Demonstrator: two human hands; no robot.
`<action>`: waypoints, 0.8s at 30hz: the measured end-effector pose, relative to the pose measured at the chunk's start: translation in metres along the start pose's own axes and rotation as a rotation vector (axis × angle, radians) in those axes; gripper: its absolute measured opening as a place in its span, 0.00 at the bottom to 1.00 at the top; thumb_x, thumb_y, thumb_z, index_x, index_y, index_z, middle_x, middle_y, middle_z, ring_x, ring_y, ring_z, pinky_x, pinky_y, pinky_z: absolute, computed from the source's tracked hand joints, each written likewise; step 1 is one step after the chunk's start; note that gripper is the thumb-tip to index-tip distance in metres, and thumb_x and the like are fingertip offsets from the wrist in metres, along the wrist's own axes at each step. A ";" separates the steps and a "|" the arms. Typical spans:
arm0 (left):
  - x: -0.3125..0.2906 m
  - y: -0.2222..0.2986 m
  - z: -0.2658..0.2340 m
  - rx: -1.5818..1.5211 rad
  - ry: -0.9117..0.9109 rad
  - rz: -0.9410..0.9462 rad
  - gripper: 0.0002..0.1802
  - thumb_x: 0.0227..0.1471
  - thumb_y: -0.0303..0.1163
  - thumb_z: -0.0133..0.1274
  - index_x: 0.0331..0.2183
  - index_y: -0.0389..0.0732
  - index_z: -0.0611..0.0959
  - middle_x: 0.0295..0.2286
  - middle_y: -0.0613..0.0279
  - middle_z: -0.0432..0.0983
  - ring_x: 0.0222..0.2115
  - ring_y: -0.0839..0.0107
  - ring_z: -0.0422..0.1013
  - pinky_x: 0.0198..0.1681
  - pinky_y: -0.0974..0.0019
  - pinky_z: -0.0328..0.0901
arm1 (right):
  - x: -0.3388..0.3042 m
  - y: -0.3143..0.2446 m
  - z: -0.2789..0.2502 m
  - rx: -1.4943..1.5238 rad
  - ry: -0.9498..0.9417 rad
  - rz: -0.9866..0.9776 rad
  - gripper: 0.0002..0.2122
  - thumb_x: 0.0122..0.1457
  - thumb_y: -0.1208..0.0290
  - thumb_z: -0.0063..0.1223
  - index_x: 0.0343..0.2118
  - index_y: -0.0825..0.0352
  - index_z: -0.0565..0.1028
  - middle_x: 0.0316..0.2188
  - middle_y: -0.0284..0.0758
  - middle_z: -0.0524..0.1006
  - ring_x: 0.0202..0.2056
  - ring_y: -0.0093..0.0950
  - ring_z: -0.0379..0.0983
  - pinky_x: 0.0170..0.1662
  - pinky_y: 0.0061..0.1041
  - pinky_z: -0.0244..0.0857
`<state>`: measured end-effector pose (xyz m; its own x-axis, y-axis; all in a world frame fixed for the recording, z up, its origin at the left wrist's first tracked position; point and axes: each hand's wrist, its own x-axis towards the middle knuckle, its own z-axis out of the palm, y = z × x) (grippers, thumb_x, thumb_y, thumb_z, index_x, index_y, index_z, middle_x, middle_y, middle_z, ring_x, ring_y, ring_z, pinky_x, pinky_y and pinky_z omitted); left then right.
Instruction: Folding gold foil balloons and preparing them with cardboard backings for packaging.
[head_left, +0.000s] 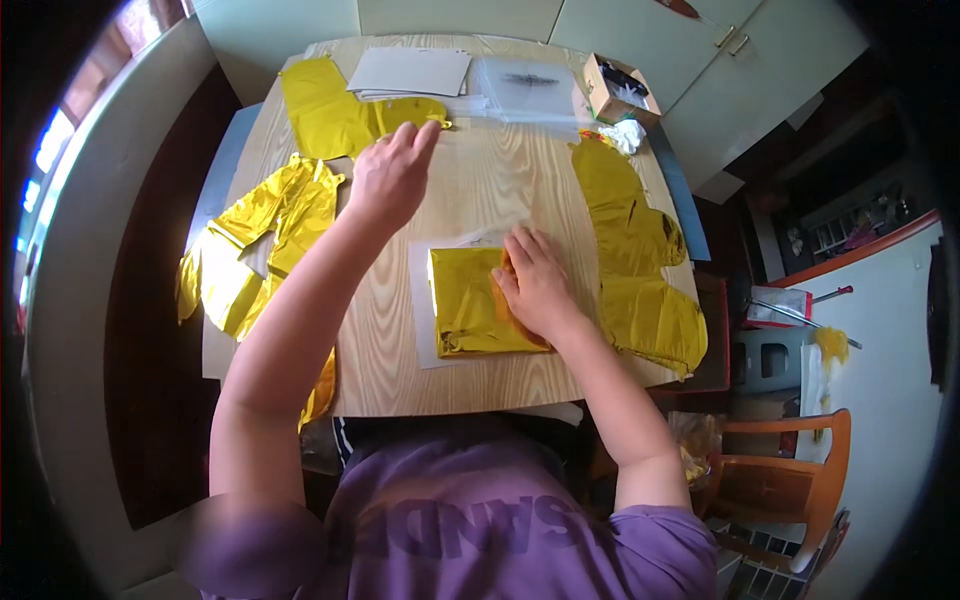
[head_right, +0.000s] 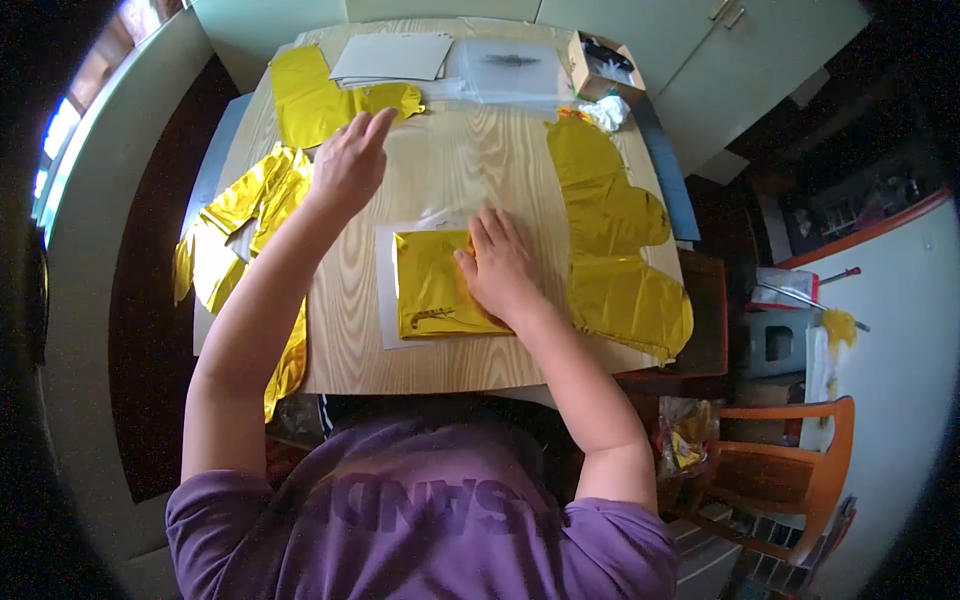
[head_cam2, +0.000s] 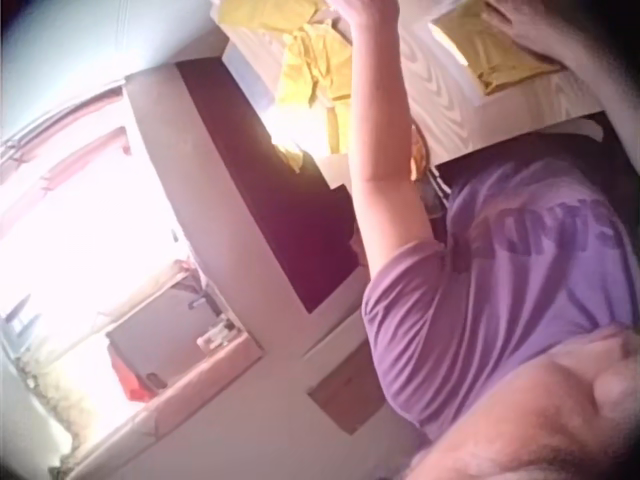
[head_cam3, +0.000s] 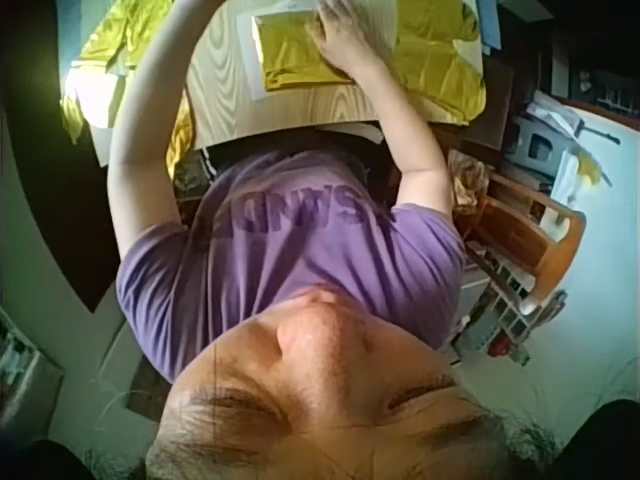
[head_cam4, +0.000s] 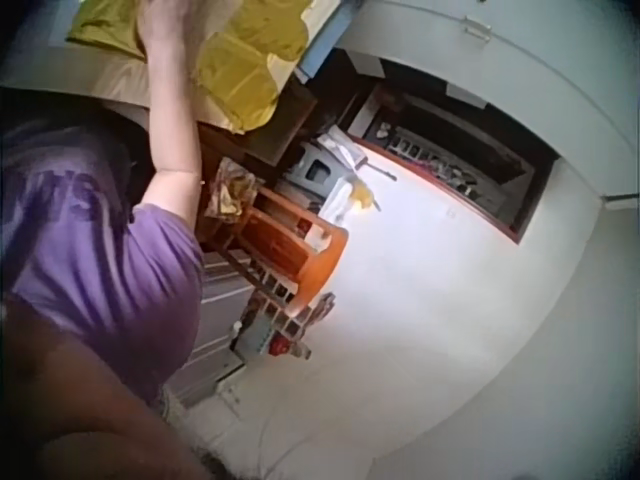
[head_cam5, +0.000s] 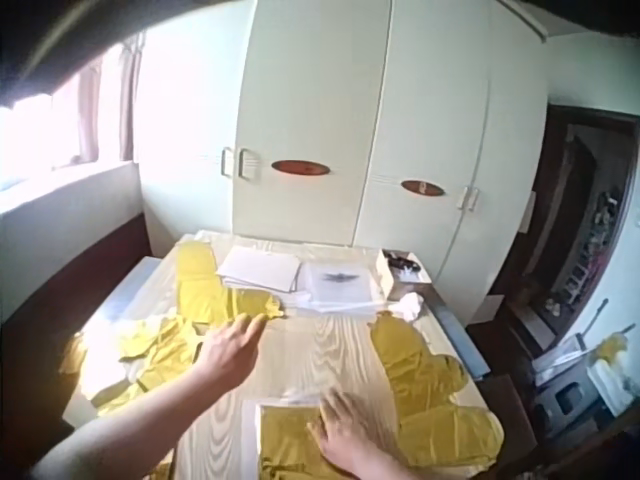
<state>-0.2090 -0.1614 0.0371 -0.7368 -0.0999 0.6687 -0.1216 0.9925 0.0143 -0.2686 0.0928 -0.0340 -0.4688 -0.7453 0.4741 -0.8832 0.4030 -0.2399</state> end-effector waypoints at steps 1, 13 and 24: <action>-0.005 0.003 -0.002 -0.019 -0.043 -0.005 0.24 0.48 0.24 0.50 0.50 0.44 0.74 0.32 0.56 0.73 0.32 0.55 0.74 0.34 0.54 0.69 | -0.010 -0.002 0.000 0.094 -0.134 0.049 0.25 0.62 0.60 0.52 0.56 0.72 0.69 0.60 0.50 0.67 0.64 0.47 0.57 0.66 0.43 0.49; -0.108 0.055 -0.021 -0.088 -0.347 0.332 0.10 0.46 0.34 0.56 0.32 0.43 0.76 0.25 0.64 0.71 0.25 0.65 0.74 0.31 0.61 0.67 | -0.144 -0.051 -0.095 0.593 0.297 0.441 0.14 0.62 0.65 0.52 0.44 0.71 0.74 0.42 0.42 0.75 0.43 0.33 0.71 0.50 0.31 0.65; -0.102 0.066 -0.031 -0.194 -0.396 0.380 0.08 0.48 0.32 0.56 0.28 0.42 0.73 0.24 0.61 0.71 0.23 0.60 0.74 0.27 0.56 0.68 | -0.188 -0.128 -0.059 1.445 0.165 1.176 0.09 0.65 0.68 0.51 0.40 0.69 0.76 0.34 0.31 0.76 0.36 0.23 0.73 0.40 0.28 0.68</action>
<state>-0.1211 -0.0837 -0.0075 -0.9021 0.2840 0.3249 0.2964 0.9550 -0.0118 -0.0667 0.2128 -0.0421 -0.8392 -0.3683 -0.4000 0.4819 -0.1629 -0.8610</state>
